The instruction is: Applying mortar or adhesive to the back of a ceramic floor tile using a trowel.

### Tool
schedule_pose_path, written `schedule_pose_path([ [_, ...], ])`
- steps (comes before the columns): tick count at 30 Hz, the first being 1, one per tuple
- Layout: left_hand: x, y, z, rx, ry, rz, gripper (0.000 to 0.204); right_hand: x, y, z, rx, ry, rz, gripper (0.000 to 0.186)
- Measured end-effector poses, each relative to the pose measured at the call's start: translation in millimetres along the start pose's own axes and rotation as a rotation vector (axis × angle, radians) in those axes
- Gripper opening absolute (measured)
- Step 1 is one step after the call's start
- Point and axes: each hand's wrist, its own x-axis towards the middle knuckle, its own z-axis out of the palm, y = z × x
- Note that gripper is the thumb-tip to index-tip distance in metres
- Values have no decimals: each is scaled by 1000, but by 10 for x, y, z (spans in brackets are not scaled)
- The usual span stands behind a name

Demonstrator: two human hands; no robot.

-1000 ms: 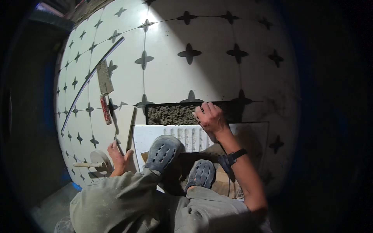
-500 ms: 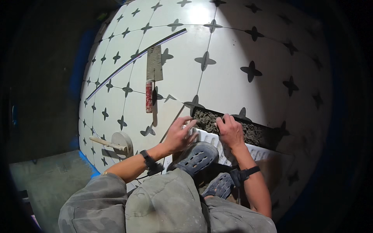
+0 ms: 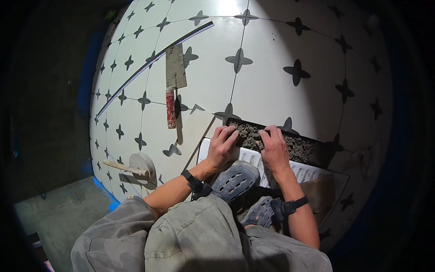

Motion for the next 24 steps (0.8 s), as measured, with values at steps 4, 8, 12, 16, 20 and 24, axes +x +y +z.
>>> schedule_pose_path([
  [4, -8, -87, 14, 73, 57, -66, 42, 98, -70, 99, -17, 19, -66, 33],
  [8, 88, -78, 60, -101, 47, -32, 43, 194, -173, 170, -71, 37, -222, 32],
  [12, 37, 52, 22, -150, -62, 78, 46, 151, -129, 140, -148, 100, -347, 30],
  [16, 106, 181, -46, 23, -77, 1, 46, 0, -5, 57, -225, 118, -325, 27],
  [20, 107, -27, -56, 52, -251, 193, 50, -140, 193, -91, -363, 122, -348, 19],
  [24, 189, -44, -128, 69, -190, 225, 36, -428, 496, -431, -456, 111, -225, 17],
])
